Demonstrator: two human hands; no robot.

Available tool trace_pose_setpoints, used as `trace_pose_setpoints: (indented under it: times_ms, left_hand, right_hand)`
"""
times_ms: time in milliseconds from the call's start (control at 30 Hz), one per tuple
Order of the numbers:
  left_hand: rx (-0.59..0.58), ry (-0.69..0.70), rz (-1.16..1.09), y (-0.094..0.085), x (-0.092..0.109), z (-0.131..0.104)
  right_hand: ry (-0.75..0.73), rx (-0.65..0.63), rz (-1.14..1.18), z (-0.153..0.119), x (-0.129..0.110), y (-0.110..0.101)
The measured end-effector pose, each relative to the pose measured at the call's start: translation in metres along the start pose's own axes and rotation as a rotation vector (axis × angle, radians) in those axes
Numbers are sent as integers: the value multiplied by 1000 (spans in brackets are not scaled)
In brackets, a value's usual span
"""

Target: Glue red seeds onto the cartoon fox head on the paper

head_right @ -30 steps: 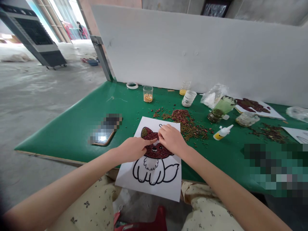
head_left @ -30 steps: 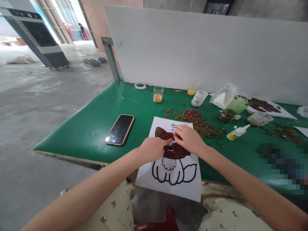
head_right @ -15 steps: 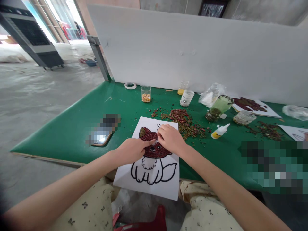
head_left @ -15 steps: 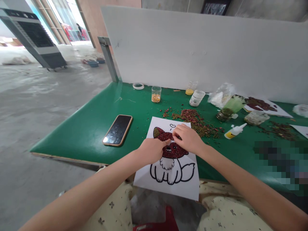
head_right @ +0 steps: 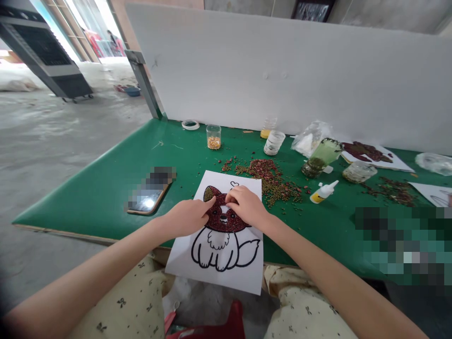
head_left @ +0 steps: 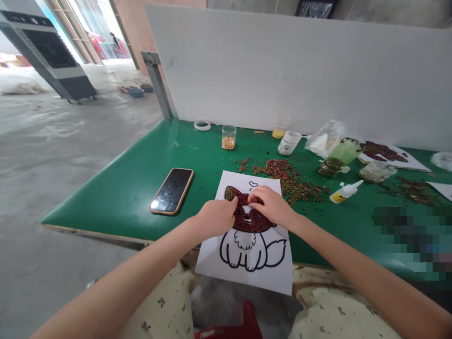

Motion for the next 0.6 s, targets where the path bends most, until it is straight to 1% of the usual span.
trace_pose_setpoints:
  times_ms: [133,233,333,467,600]
  left_hand:
    - [-7,22,-20,-2,1,-2]
    - [-1,57,-39,-2,2,-3]
    - [-1,91,-35,0,5,-3]
    - [17,91,-19,2,7,-1]
    - [28,95,-1,4,10,0]
  right_hand:
    - [9,-8,-7,2,0,3]
    - [23,-7,-9,2,-2,2]
    - [26,-1,-10,3,-2,-4]
    - [41,53,-39,3,2,-15]
    - [53,66,-47,1,3,-18]
Point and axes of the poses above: each hand's wrist, its own z-axis towards the middle knuckle, its own y-axis out of the palm, x = y × z, the point moved 5 cm from there along z, towards the middle knuckle, and after that the axes turned 15 degrees about -y, right-handed, at the moved point
